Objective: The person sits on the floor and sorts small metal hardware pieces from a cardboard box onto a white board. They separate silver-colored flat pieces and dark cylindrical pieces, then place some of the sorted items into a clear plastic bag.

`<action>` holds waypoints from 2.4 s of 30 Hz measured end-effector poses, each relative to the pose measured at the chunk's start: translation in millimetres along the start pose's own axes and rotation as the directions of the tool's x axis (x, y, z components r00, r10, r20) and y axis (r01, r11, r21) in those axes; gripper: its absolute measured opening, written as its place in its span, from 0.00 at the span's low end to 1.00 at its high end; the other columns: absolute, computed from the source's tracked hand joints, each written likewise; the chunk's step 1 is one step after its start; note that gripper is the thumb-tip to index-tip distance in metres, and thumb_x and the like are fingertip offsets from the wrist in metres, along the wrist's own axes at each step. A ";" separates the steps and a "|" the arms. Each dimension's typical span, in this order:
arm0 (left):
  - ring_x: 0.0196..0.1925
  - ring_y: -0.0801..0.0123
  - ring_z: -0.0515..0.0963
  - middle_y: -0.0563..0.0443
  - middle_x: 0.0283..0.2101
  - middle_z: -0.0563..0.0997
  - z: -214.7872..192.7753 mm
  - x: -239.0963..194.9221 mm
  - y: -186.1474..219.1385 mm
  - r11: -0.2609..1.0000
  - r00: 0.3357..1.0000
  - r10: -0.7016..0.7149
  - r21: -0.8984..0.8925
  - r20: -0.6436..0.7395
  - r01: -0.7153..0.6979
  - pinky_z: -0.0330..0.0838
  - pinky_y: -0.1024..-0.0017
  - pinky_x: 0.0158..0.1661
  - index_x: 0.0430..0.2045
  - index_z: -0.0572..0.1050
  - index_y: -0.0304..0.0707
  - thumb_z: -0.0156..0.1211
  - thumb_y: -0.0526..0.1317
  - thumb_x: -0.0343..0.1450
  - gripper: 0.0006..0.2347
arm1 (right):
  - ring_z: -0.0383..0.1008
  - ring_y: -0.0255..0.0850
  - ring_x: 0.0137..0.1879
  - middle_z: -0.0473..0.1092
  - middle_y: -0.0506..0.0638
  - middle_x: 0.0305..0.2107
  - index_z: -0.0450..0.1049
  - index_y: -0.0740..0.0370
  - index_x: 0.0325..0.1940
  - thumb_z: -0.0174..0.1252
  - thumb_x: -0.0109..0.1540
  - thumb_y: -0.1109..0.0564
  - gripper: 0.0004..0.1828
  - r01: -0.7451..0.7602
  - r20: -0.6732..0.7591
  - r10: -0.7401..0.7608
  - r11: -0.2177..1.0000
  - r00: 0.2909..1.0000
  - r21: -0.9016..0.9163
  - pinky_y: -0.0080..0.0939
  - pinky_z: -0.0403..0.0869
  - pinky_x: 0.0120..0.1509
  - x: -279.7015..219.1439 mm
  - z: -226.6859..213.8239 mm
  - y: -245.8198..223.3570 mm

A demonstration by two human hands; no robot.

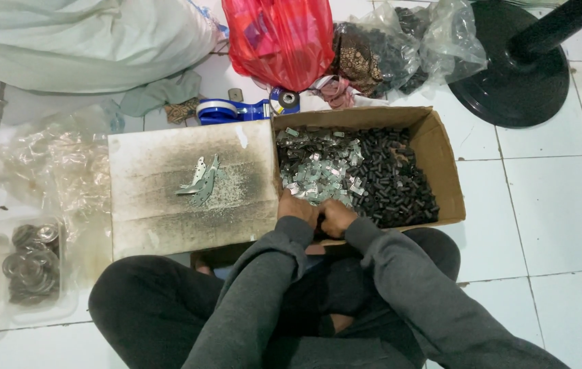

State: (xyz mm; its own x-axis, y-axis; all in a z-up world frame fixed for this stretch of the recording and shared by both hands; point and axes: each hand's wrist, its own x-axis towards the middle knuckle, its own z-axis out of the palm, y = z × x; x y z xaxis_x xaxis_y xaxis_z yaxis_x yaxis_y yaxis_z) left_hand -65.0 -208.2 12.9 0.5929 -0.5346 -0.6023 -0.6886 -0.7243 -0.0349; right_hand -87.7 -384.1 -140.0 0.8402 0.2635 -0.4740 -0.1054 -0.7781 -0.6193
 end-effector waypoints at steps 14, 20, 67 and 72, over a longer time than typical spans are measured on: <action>0.48 0.56 0.80 0.52 0.49 0.83 53.7 48.6 7.4 0.989 0.992 0.121 0.080 0.019 -0.122 0.61 0.43 0.57 0.58 0.72 0.47 0.37 0.37 0.75 0.18 | 0.77 0.58 0.43 0.78 0.65 0.34 0.82 0.72 0.44 0.51 0.62 0.55 0.19 -0.229 0.139 0.199 0.940 0.970 0.253 0.58 0.76 0.53 -41.9 -45.0 -89.9; 0.44 0.59 0.81 0.53 0.45 0.83 63.1 66.3 11.3 0.996 0.998 0.069 0.055 0.002 -0.069 0.70 0.51 0.44 0.55 0.74 0.48 0.41 0.40 0.75 0.16 | 0.77 0.64 0.48 0.78 0.63 0.39 0.81 0.62 0.44 0.55 0.55 0.63 0.16 -0.040 0.091 0.039 0.999 0.995 0.009 0.69 0.78 0.51 -21.0 -25.4 -40.6; 0.43 0.47 0.86 0.39 0.39 0.86 74.0 -71.3 -222.9 0.344 0.624 -0.767 -0.917 -0.151 0.201 0.81 0.54 0.43 0.42 0.84 0.42 0.62 0.37 0.69 0.10 | 0.72 0.63 0.64 0.74 0.69 0.53 0.74 0.65 0.64 0.58 0.62 0.70 0.25 0.251 -0.320 -0.112 0.864 0.941 0.436 0.64 0.72 0.67 58.4 -26.2 -273.6; 0.62 0.37 0.75 0.38 0.47 0.83 57.3 -87.1 -205.7 0.545 0.561 -0.772 -0.766 -0.299 0.341 0.66 0.42 0.61 0.33 0.83 0.41 0.64 0.34 0.65 0.06 | 0.71 0.62 0.65 0.74 0.70 0.54 0.73 0.67 0.65 0.56 0.60 0.73 0.28 0.317 -0.228 -0.241 0.861 0.943 0.397 0.63 0.71 0.68 21.5 -48.6 -288.7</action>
State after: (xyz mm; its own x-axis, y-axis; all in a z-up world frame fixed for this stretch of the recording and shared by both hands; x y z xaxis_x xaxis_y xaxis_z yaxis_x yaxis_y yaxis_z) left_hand 1.1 12.3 26.8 0.9890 0.1291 -0.0722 0.1471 -0.9103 0.3870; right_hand -13.3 -181.5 59.0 0.9393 0.3063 -0.1547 -0.0361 -0.3602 -0.9322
